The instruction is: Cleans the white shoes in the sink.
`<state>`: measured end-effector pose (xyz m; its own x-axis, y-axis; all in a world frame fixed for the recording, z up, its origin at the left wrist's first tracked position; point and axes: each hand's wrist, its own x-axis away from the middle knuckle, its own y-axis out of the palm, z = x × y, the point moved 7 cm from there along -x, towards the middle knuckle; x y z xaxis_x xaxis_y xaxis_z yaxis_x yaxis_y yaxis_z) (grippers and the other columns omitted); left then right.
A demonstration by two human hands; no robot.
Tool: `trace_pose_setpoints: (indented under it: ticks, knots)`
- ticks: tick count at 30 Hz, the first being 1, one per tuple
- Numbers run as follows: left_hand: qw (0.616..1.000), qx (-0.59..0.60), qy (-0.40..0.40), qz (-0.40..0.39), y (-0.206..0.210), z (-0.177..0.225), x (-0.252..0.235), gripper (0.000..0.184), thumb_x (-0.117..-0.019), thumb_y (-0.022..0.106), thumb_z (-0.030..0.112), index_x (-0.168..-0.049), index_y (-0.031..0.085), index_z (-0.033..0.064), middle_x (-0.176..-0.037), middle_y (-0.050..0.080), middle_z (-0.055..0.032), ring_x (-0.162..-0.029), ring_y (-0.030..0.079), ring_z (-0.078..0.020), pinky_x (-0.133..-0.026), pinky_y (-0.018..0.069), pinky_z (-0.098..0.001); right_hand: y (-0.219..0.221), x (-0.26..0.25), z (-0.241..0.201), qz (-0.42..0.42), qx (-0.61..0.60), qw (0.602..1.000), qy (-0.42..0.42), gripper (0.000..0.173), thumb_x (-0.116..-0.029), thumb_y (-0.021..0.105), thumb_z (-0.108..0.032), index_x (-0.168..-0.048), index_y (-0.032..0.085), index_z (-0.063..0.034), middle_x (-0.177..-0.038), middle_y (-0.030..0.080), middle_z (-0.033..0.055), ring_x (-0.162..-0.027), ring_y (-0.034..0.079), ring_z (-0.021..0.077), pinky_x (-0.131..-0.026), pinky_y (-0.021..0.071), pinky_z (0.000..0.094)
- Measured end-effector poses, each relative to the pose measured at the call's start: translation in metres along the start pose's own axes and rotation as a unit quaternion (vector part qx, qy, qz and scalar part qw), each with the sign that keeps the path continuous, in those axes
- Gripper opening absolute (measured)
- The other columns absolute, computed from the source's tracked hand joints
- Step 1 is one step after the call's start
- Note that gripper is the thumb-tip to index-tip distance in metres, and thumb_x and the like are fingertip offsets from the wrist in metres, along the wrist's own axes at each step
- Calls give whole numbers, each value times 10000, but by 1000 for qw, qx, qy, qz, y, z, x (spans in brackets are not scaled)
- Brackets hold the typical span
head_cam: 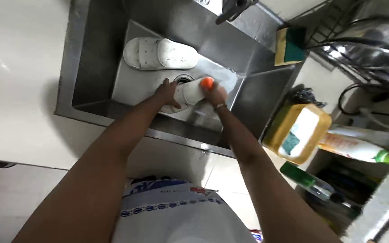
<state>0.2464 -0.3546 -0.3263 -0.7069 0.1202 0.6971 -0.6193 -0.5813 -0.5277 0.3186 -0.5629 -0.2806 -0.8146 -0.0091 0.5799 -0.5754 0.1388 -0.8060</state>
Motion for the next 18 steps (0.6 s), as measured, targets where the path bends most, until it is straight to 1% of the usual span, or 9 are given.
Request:
trace_pose_setpoints:
  ticks: [2,4,6,8,10,12,13,16,18]
  knots:
    - [1000,10,1,0,1,0,2,1201,-630,975,476,-1577,334,109,-1519,327,-359,-1249,528,-540,-965,508,-654,-12,-9,2,28,-20,999,37,668,-983,561,-605,-1377,607,-67,-1220,697,253,-1168,658,448,-969,500,659]
    - [1000,17,4,5,-5,2,2,1186,-626,979,466,-1570,354,113,-1520,332,-362,-1240,538,-540,-957,515,-656,-2,10,-11,17,16,999,-26,591,-1028,559,-491,-1386,592,-21,-1180,694,295,-1114,669,489,-925,517,675]
    - [1000,22,6,6,-6,1,0,1169,-635,974,466,-1565,363,110,-1521,333,-363,-1253,530,-542,-958,508,-665,1,7,-3,-8,79,995,-67,586,-1027,563,-483,-1393,589,-27,-1156,693,315,-1083,673,514,-880,522,687]
    - [999,30,8,3,1,-1,2,1171,-628,976,464,-1564,365,112,-1520,335,-361,-1258,521,-544,-957,504,-670,-16,-10,22,-22,94,995,-10,659,-996,556,-581,-1397,594,-60,-1223,682,297,-1155,649,503,-939,497,695]
    - [1000,27,12,4,-1,0,2,1176,-623,979,461,-1562,365,109,-1520,330,-365,-1242,532,-546,-956,509,-662,-17,-3,13,-8,66,998,2,635,-995,593,-541,-1389,597,-43,-1226,676,308,-1165,644,505,-961,491,691]
    - [1000,25,13,9,-9,3,-2,1154,-633,979,450,-1556,379,107,-1515,340,-364,-1226,544,-545,-949,516,-658,3,10,-8,-7,79,994,-74,568,-1009,614,-459,-1386,607,-34,-1154,694,317,-1103,665,514,-923,511,689]
    - [1000,25,12,7,-6,3,-1,1142,-644,973,449,-1558,377,111,-1516,343,-360,-1222,546,-545,-944,515,-661,10,12,-5,-21,88,991,-94,568,-1010,608,-471,-1384,614,-44,-1146,700,309,-1097,668,511,-915,513,689]
    - [1000,27,12,5,-3,2,2,1163,-634,978,446,-1565,368,110,-1519,335,-362,-1224,544,-544,-956,508,-662,-16,-16,21,-16,69,997,-31,640,-989,576,-580,-1341,633,-47,-1189,694,295,-1141,653,510,-937,493,706]
    - [999,32,12,3,-2,4,2,1179,-622,986,436,-1569,366,107,-1523,328,-364,-1227,537,-552,-961,503,-671,-14,-2,11,-17,63,997,-31,608,-1008,584,-513,-1365,614,-22,-1201,685,309,-1148,649,512,-955,492,693]
